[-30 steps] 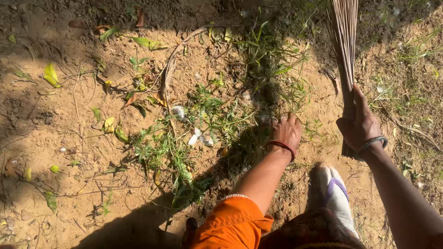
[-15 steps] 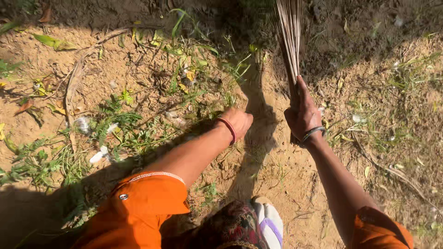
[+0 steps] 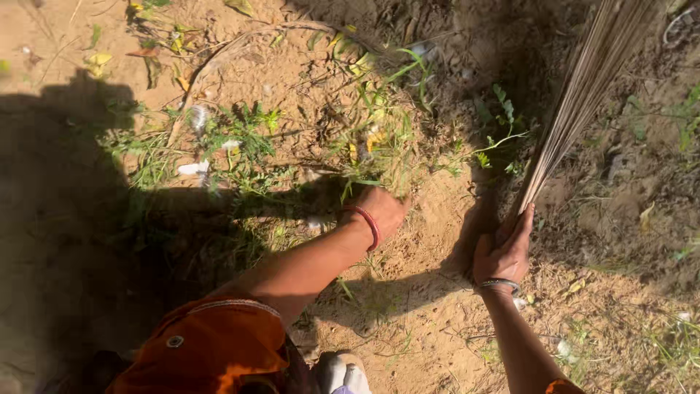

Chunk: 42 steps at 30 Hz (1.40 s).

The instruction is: The person sweeps dirt and debris across the ground using a handheld broom, periodically using their hands to gather the material into a pile and then clearing small plants by pulling them.

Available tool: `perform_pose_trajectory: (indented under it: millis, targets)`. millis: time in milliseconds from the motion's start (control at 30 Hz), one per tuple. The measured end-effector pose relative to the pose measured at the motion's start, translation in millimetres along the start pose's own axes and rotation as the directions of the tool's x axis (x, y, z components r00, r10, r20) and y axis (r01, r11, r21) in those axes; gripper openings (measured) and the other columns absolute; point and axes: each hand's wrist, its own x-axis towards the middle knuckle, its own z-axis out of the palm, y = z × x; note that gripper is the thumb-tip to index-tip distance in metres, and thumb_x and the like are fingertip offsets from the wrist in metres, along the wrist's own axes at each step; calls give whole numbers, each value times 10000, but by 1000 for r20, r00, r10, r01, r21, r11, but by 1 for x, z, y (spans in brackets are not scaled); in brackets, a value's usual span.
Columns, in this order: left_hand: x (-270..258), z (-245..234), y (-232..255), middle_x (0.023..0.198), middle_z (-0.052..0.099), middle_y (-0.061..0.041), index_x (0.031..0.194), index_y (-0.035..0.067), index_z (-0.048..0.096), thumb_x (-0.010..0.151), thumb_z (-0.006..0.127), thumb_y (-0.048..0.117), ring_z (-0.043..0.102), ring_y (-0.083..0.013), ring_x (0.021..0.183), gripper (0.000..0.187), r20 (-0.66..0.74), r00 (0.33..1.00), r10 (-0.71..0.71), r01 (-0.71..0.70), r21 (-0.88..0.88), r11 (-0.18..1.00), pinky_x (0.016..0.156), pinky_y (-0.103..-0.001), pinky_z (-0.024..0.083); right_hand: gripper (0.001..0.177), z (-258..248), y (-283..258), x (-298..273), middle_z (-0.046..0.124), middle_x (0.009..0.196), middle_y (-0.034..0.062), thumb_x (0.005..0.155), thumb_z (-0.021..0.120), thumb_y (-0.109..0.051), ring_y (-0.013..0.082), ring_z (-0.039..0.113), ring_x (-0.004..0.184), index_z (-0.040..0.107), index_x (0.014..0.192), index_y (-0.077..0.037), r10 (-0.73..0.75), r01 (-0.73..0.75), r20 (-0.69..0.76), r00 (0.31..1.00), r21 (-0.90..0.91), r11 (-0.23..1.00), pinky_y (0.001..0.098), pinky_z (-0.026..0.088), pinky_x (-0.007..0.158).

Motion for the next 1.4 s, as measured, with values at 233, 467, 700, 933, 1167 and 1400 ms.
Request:
perform_pose_trajectory:
  millis: [233,467,700,933,1167,1400]
  targets:
    - [-75,6,3,693,393,-200,1451,-20,376,948,453,456,513,-183,504,696,-43,978,-205,150,-535,831,464,-351,515,893,11,1,1,690,1238,180,852,532,-110,312,685,888,224,1690,-137,199,-189,84,976,-113,975,421,581,701]
    - [-49,45,14,566,411,-39,1433,-40,390,1065,329,180,449,-135,437,432,-216,920,-326,183,-499,847,420,-322,482,962,10,1,5,676,1266,243,790,571,-79,359,682,869,198,1677,-88,-75,78,26,997,-141,987,444,588,731]
    - [-75,33,2,510,360,5,1293,-90,446,1095,200,197,388,-123,348,427,-312,801,-510,-47,-883,467,272,-268,405,949,13,-40,-27,721,1116,148,824,632,-50,317,690,803,216,1664,-203,105,-110,91,990,52,993,435,582,751]
    - [-121,62,128,609,509,3,856,94,658,1011,435,518,450,-119,507,503,-41,999,-26,10,-354,935,458,-308,397,911,12,-62,-61,691,1092,135,823,748,-77,229,676,793,262,1590,-159,12,-12,10,1000,54,998,386,564,643]
    - [-49,130,181,688,672,-33,838,118,685,990,634,255,579,-131,584,210,-143,970,-198,111,-466,878,492,-310,452,836,19,-54,-94,563,892,69,820,577,12,199,567,768,345,1607,-150,83,-87,33,996,119,989,345,520,642]
    - [-71,118,185,767,642,-56,1104,90,588,1036,553,242,572,-136,603,170,-222,974,-43,-113,-643,758,529,-328,522,824,13,-69,-91,550,911,5,794,601,-4,134,536,787,334,1569,-90,115,-130,81,990,211,969,268,504,661]
